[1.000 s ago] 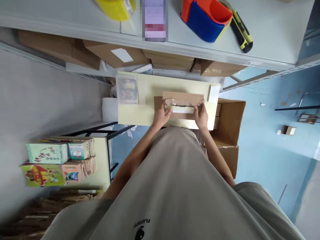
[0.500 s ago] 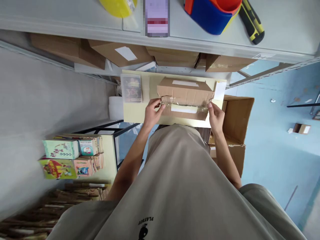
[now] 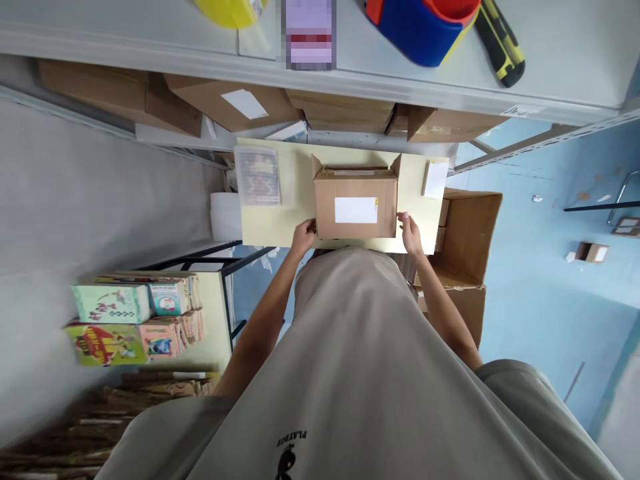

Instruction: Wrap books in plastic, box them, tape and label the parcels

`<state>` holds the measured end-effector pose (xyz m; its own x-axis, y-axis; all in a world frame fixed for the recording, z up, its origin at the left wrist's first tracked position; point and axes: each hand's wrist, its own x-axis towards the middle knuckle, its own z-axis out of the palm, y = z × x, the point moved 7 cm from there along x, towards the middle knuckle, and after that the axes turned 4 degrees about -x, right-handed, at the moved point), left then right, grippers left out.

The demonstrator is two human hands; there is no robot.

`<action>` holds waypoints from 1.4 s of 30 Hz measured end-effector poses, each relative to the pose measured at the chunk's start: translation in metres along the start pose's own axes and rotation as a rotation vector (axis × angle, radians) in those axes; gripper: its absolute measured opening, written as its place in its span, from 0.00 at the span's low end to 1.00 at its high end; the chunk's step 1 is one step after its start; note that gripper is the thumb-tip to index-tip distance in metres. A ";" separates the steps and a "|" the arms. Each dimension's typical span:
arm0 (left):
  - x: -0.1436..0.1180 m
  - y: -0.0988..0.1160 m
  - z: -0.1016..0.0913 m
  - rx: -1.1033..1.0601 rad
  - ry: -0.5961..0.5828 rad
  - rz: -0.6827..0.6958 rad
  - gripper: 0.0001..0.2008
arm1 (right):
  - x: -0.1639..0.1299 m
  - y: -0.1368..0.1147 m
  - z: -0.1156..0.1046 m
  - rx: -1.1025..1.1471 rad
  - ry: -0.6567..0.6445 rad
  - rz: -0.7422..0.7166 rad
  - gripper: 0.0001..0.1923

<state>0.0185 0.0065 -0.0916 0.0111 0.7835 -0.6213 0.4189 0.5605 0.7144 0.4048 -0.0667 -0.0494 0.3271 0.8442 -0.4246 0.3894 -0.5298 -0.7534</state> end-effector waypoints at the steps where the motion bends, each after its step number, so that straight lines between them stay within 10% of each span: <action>1: 0.009 0.004 -0.003 -0.064 0.032 0.020 0.21 | 0.008 -0.002 -0.004 0.041 0.030 0.029 0.60; 8: 0.048 0.060 -0.019 -0.190 0.081 0.230 0.29 | 0.037 -0.049 -0.008 0.151 0.017 -0.026 0.52; 14: 0.001 0.100 -0.034 -0.149 0.100 0.436 0.47 | 0.009 -0.069 -0.022 0.109 0.133 -0.184 0.50; 22: -0.017 0.071 -0.024 -0.071 0.157 0.226 0.44 | -0.015 -0.058 -0.011 -0.031 0.163 -0.078 0.48; 28: -0.065 0.131 -0.035 0.179 0.270 0.581 0.35 | -0.040 -0.116 -0.035 -0.343 0.426 -0.324 0.36; 33: -0.050 0.169 0.003 0.365 0.027 0.731 0.30 | -0.025 -0.165 -0.010 -0.490 0.167 -0.463 0.28; 42: -0.037 0.158 0.005 0.451 -0.005 0.689 0.22 | 0.022 -0.166 0.009 -0.687 -0.119 -0.422 0.28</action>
<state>0.0886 0.0653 0.0430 0.4032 0.9104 -0.0929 0.6411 -0.2086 0.7386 0.3397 0.0403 0.0614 -0.0440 0.9663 -0.2537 0.9133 -0.0640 -0.4022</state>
